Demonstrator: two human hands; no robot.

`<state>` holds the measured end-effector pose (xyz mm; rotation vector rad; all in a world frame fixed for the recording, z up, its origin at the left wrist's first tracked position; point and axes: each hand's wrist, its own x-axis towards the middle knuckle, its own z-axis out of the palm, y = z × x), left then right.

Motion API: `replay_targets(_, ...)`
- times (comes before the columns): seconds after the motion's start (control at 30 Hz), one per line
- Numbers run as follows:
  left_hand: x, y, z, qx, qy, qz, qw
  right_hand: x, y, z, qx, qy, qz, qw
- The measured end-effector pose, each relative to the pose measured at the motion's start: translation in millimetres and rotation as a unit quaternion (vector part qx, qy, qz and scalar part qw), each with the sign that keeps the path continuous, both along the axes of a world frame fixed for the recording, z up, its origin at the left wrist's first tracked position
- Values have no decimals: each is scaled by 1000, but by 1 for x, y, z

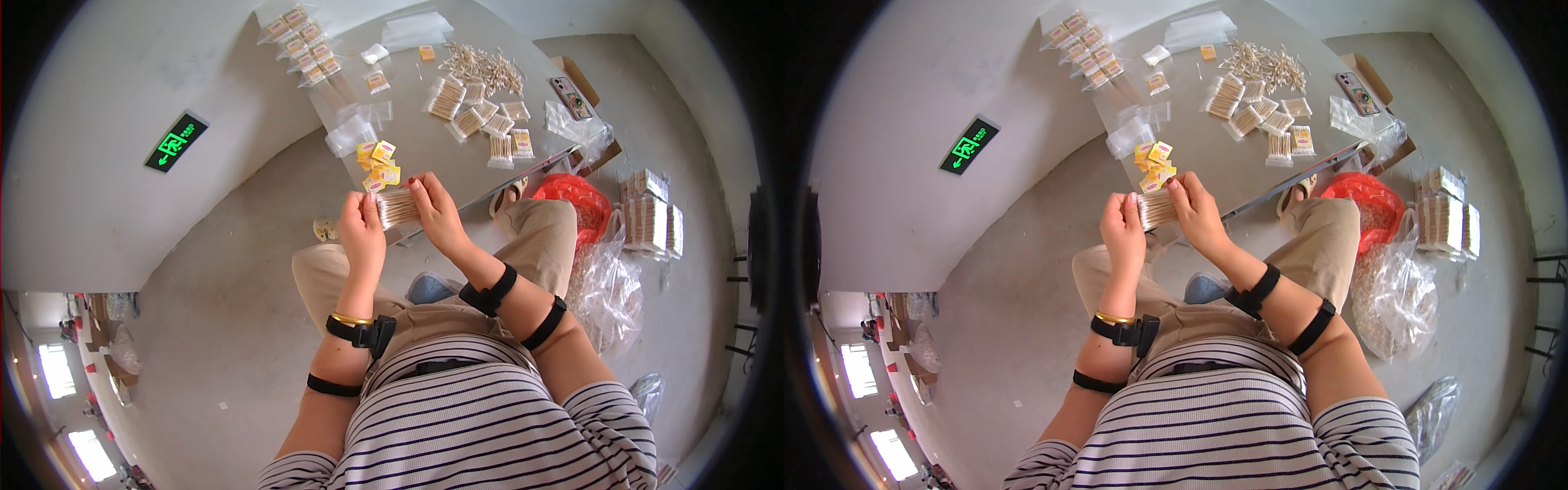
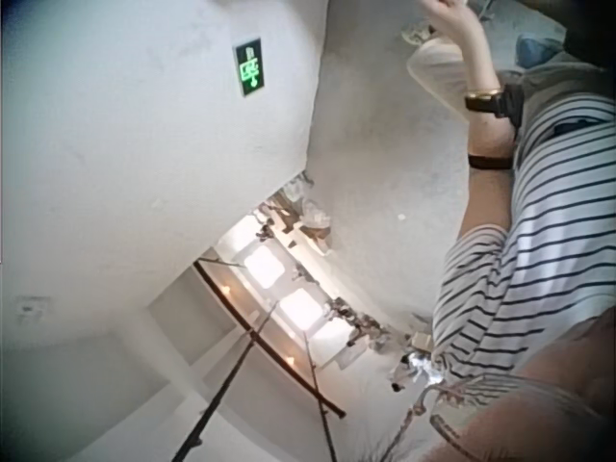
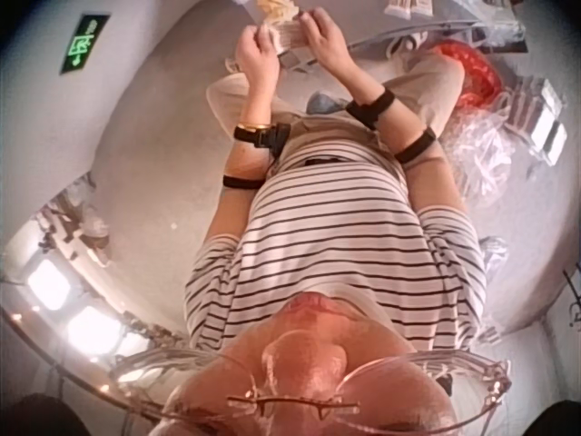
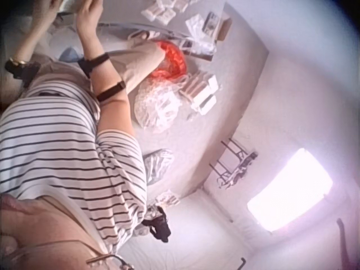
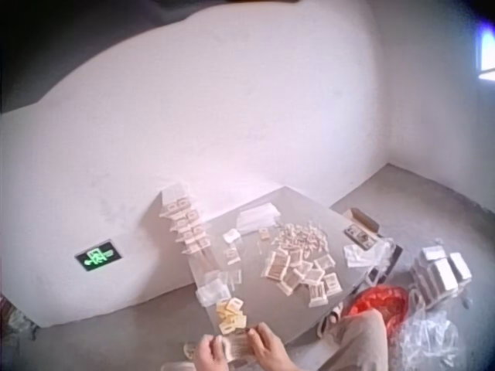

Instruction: The person packs cotton swabs into small clear plastic bags, seals them, and stacks the finished packages on a table. They handle multiple swab bundles and plastic bags, arranging the sealed packs in neat rows.

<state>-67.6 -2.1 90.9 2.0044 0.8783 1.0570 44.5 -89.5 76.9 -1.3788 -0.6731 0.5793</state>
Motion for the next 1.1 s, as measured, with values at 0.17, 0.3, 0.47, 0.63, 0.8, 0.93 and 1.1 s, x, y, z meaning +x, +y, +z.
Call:
replay_targets(0.17,9,0,3,173,141,27,974,9,9,-20,-12,22,-62,998)
replay_targets(0.3,29,6,0,-198,-134,-25,971,12,17,-21,13,165,-41,985)
replay_targets(0.47,38,10,-3,-427,-206,-22,880,15,25,-10,38,286,-53,956)
replay_targets(0.63,36,28,-22,143,15,12,990,32,33,-54,3,209,-73,975)
replay_targets(0.8,34,29,-18,-62,36,54,996,54,41,-97,-66,127,-114,983)
replay_targets(0.93,29,41,-14,-180,46,31,982,75,38,-104,-85,135,-153,975)
replay_targets(1.1,30,62,-47,-177,31,-9,984,112,44,-141,-180,42,-192,964)
